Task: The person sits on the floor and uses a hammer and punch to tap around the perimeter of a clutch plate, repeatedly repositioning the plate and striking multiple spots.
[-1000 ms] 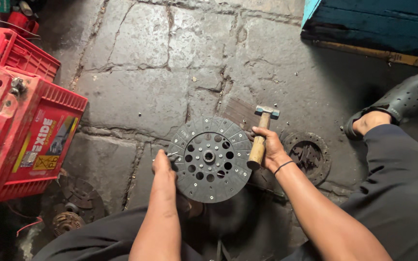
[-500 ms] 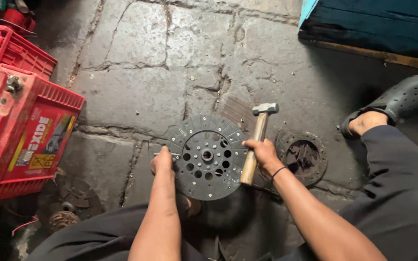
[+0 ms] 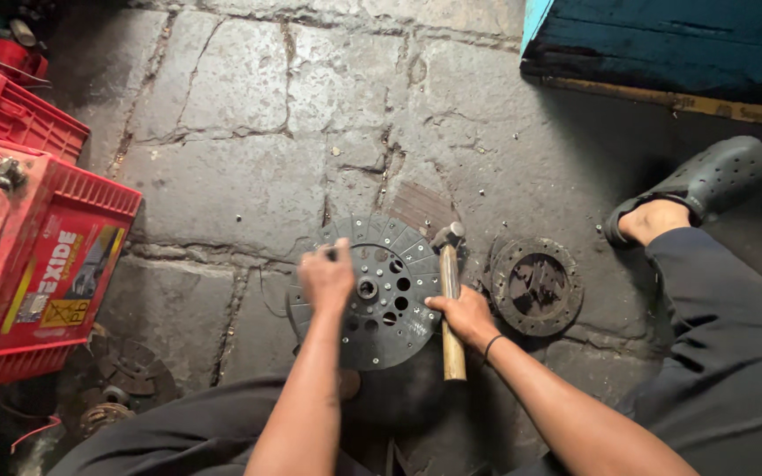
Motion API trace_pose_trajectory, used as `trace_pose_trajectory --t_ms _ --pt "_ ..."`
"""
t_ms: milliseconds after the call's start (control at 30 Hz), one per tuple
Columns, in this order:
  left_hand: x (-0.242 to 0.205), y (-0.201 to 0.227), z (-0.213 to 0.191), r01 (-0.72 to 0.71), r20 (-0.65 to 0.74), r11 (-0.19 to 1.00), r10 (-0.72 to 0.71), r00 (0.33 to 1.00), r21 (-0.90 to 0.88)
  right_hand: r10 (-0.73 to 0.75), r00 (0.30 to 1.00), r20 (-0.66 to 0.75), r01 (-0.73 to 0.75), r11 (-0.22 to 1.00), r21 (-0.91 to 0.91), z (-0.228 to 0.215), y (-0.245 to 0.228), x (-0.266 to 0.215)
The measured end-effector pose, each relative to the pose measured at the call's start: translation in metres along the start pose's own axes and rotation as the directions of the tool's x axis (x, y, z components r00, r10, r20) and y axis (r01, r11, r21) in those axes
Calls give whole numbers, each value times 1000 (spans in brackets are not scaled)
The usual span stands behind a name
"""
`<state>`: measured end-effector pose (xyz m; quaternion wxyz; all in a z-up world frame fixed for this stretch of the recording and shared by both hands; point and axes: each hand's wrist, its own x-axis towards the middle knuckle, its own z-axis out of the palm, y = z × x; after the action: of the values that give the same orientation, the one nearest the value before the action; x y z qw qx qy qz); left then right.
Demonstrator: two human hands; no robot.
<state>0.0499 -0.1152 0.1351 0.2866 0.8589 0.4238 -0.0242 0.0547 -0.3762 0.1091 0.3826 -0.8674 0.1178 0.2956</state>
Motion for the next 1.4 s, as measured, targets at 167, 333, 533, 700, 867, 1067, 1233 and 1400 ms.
trace_pose_trajectory --t_ms 167,333,533,700,867,1067,1233,1400 --pt "-33 39 22 -170 328 958 242 913 -232 58 998 -31 -60 995 -80 2 6 -2" --pt "-44 54 19 -211 367 974 228 902 -86 82 997 -12 -83 987 -134 3 13 -3" --pt "-41 71 10 -264 369 965 248 896 -9 47 999 -27 -50 990 -135 1 13 2" --pt "-46 75 13 -375 403 920 302 864 115 78 996 -43 -84 985 -151 -15 -15 -5" --pt "-42 70 37 -489 320 863 430 845 131 -161 984 -78 157 986 -58 -70 -83 -40" --pt "-35 48 67 -597 221 790 563 796 140 -516 835 -189 541 833 114 -133 -133 -103" --pt "-38 41 72 -617 165 783 599 783 83 -557 814 -162 550 830 -93 -101 -106 -109" --pt "-35 40 69 -596 165 803 589 791 -10 -281 960 -2 270 925 -266 -68 -78 -87"
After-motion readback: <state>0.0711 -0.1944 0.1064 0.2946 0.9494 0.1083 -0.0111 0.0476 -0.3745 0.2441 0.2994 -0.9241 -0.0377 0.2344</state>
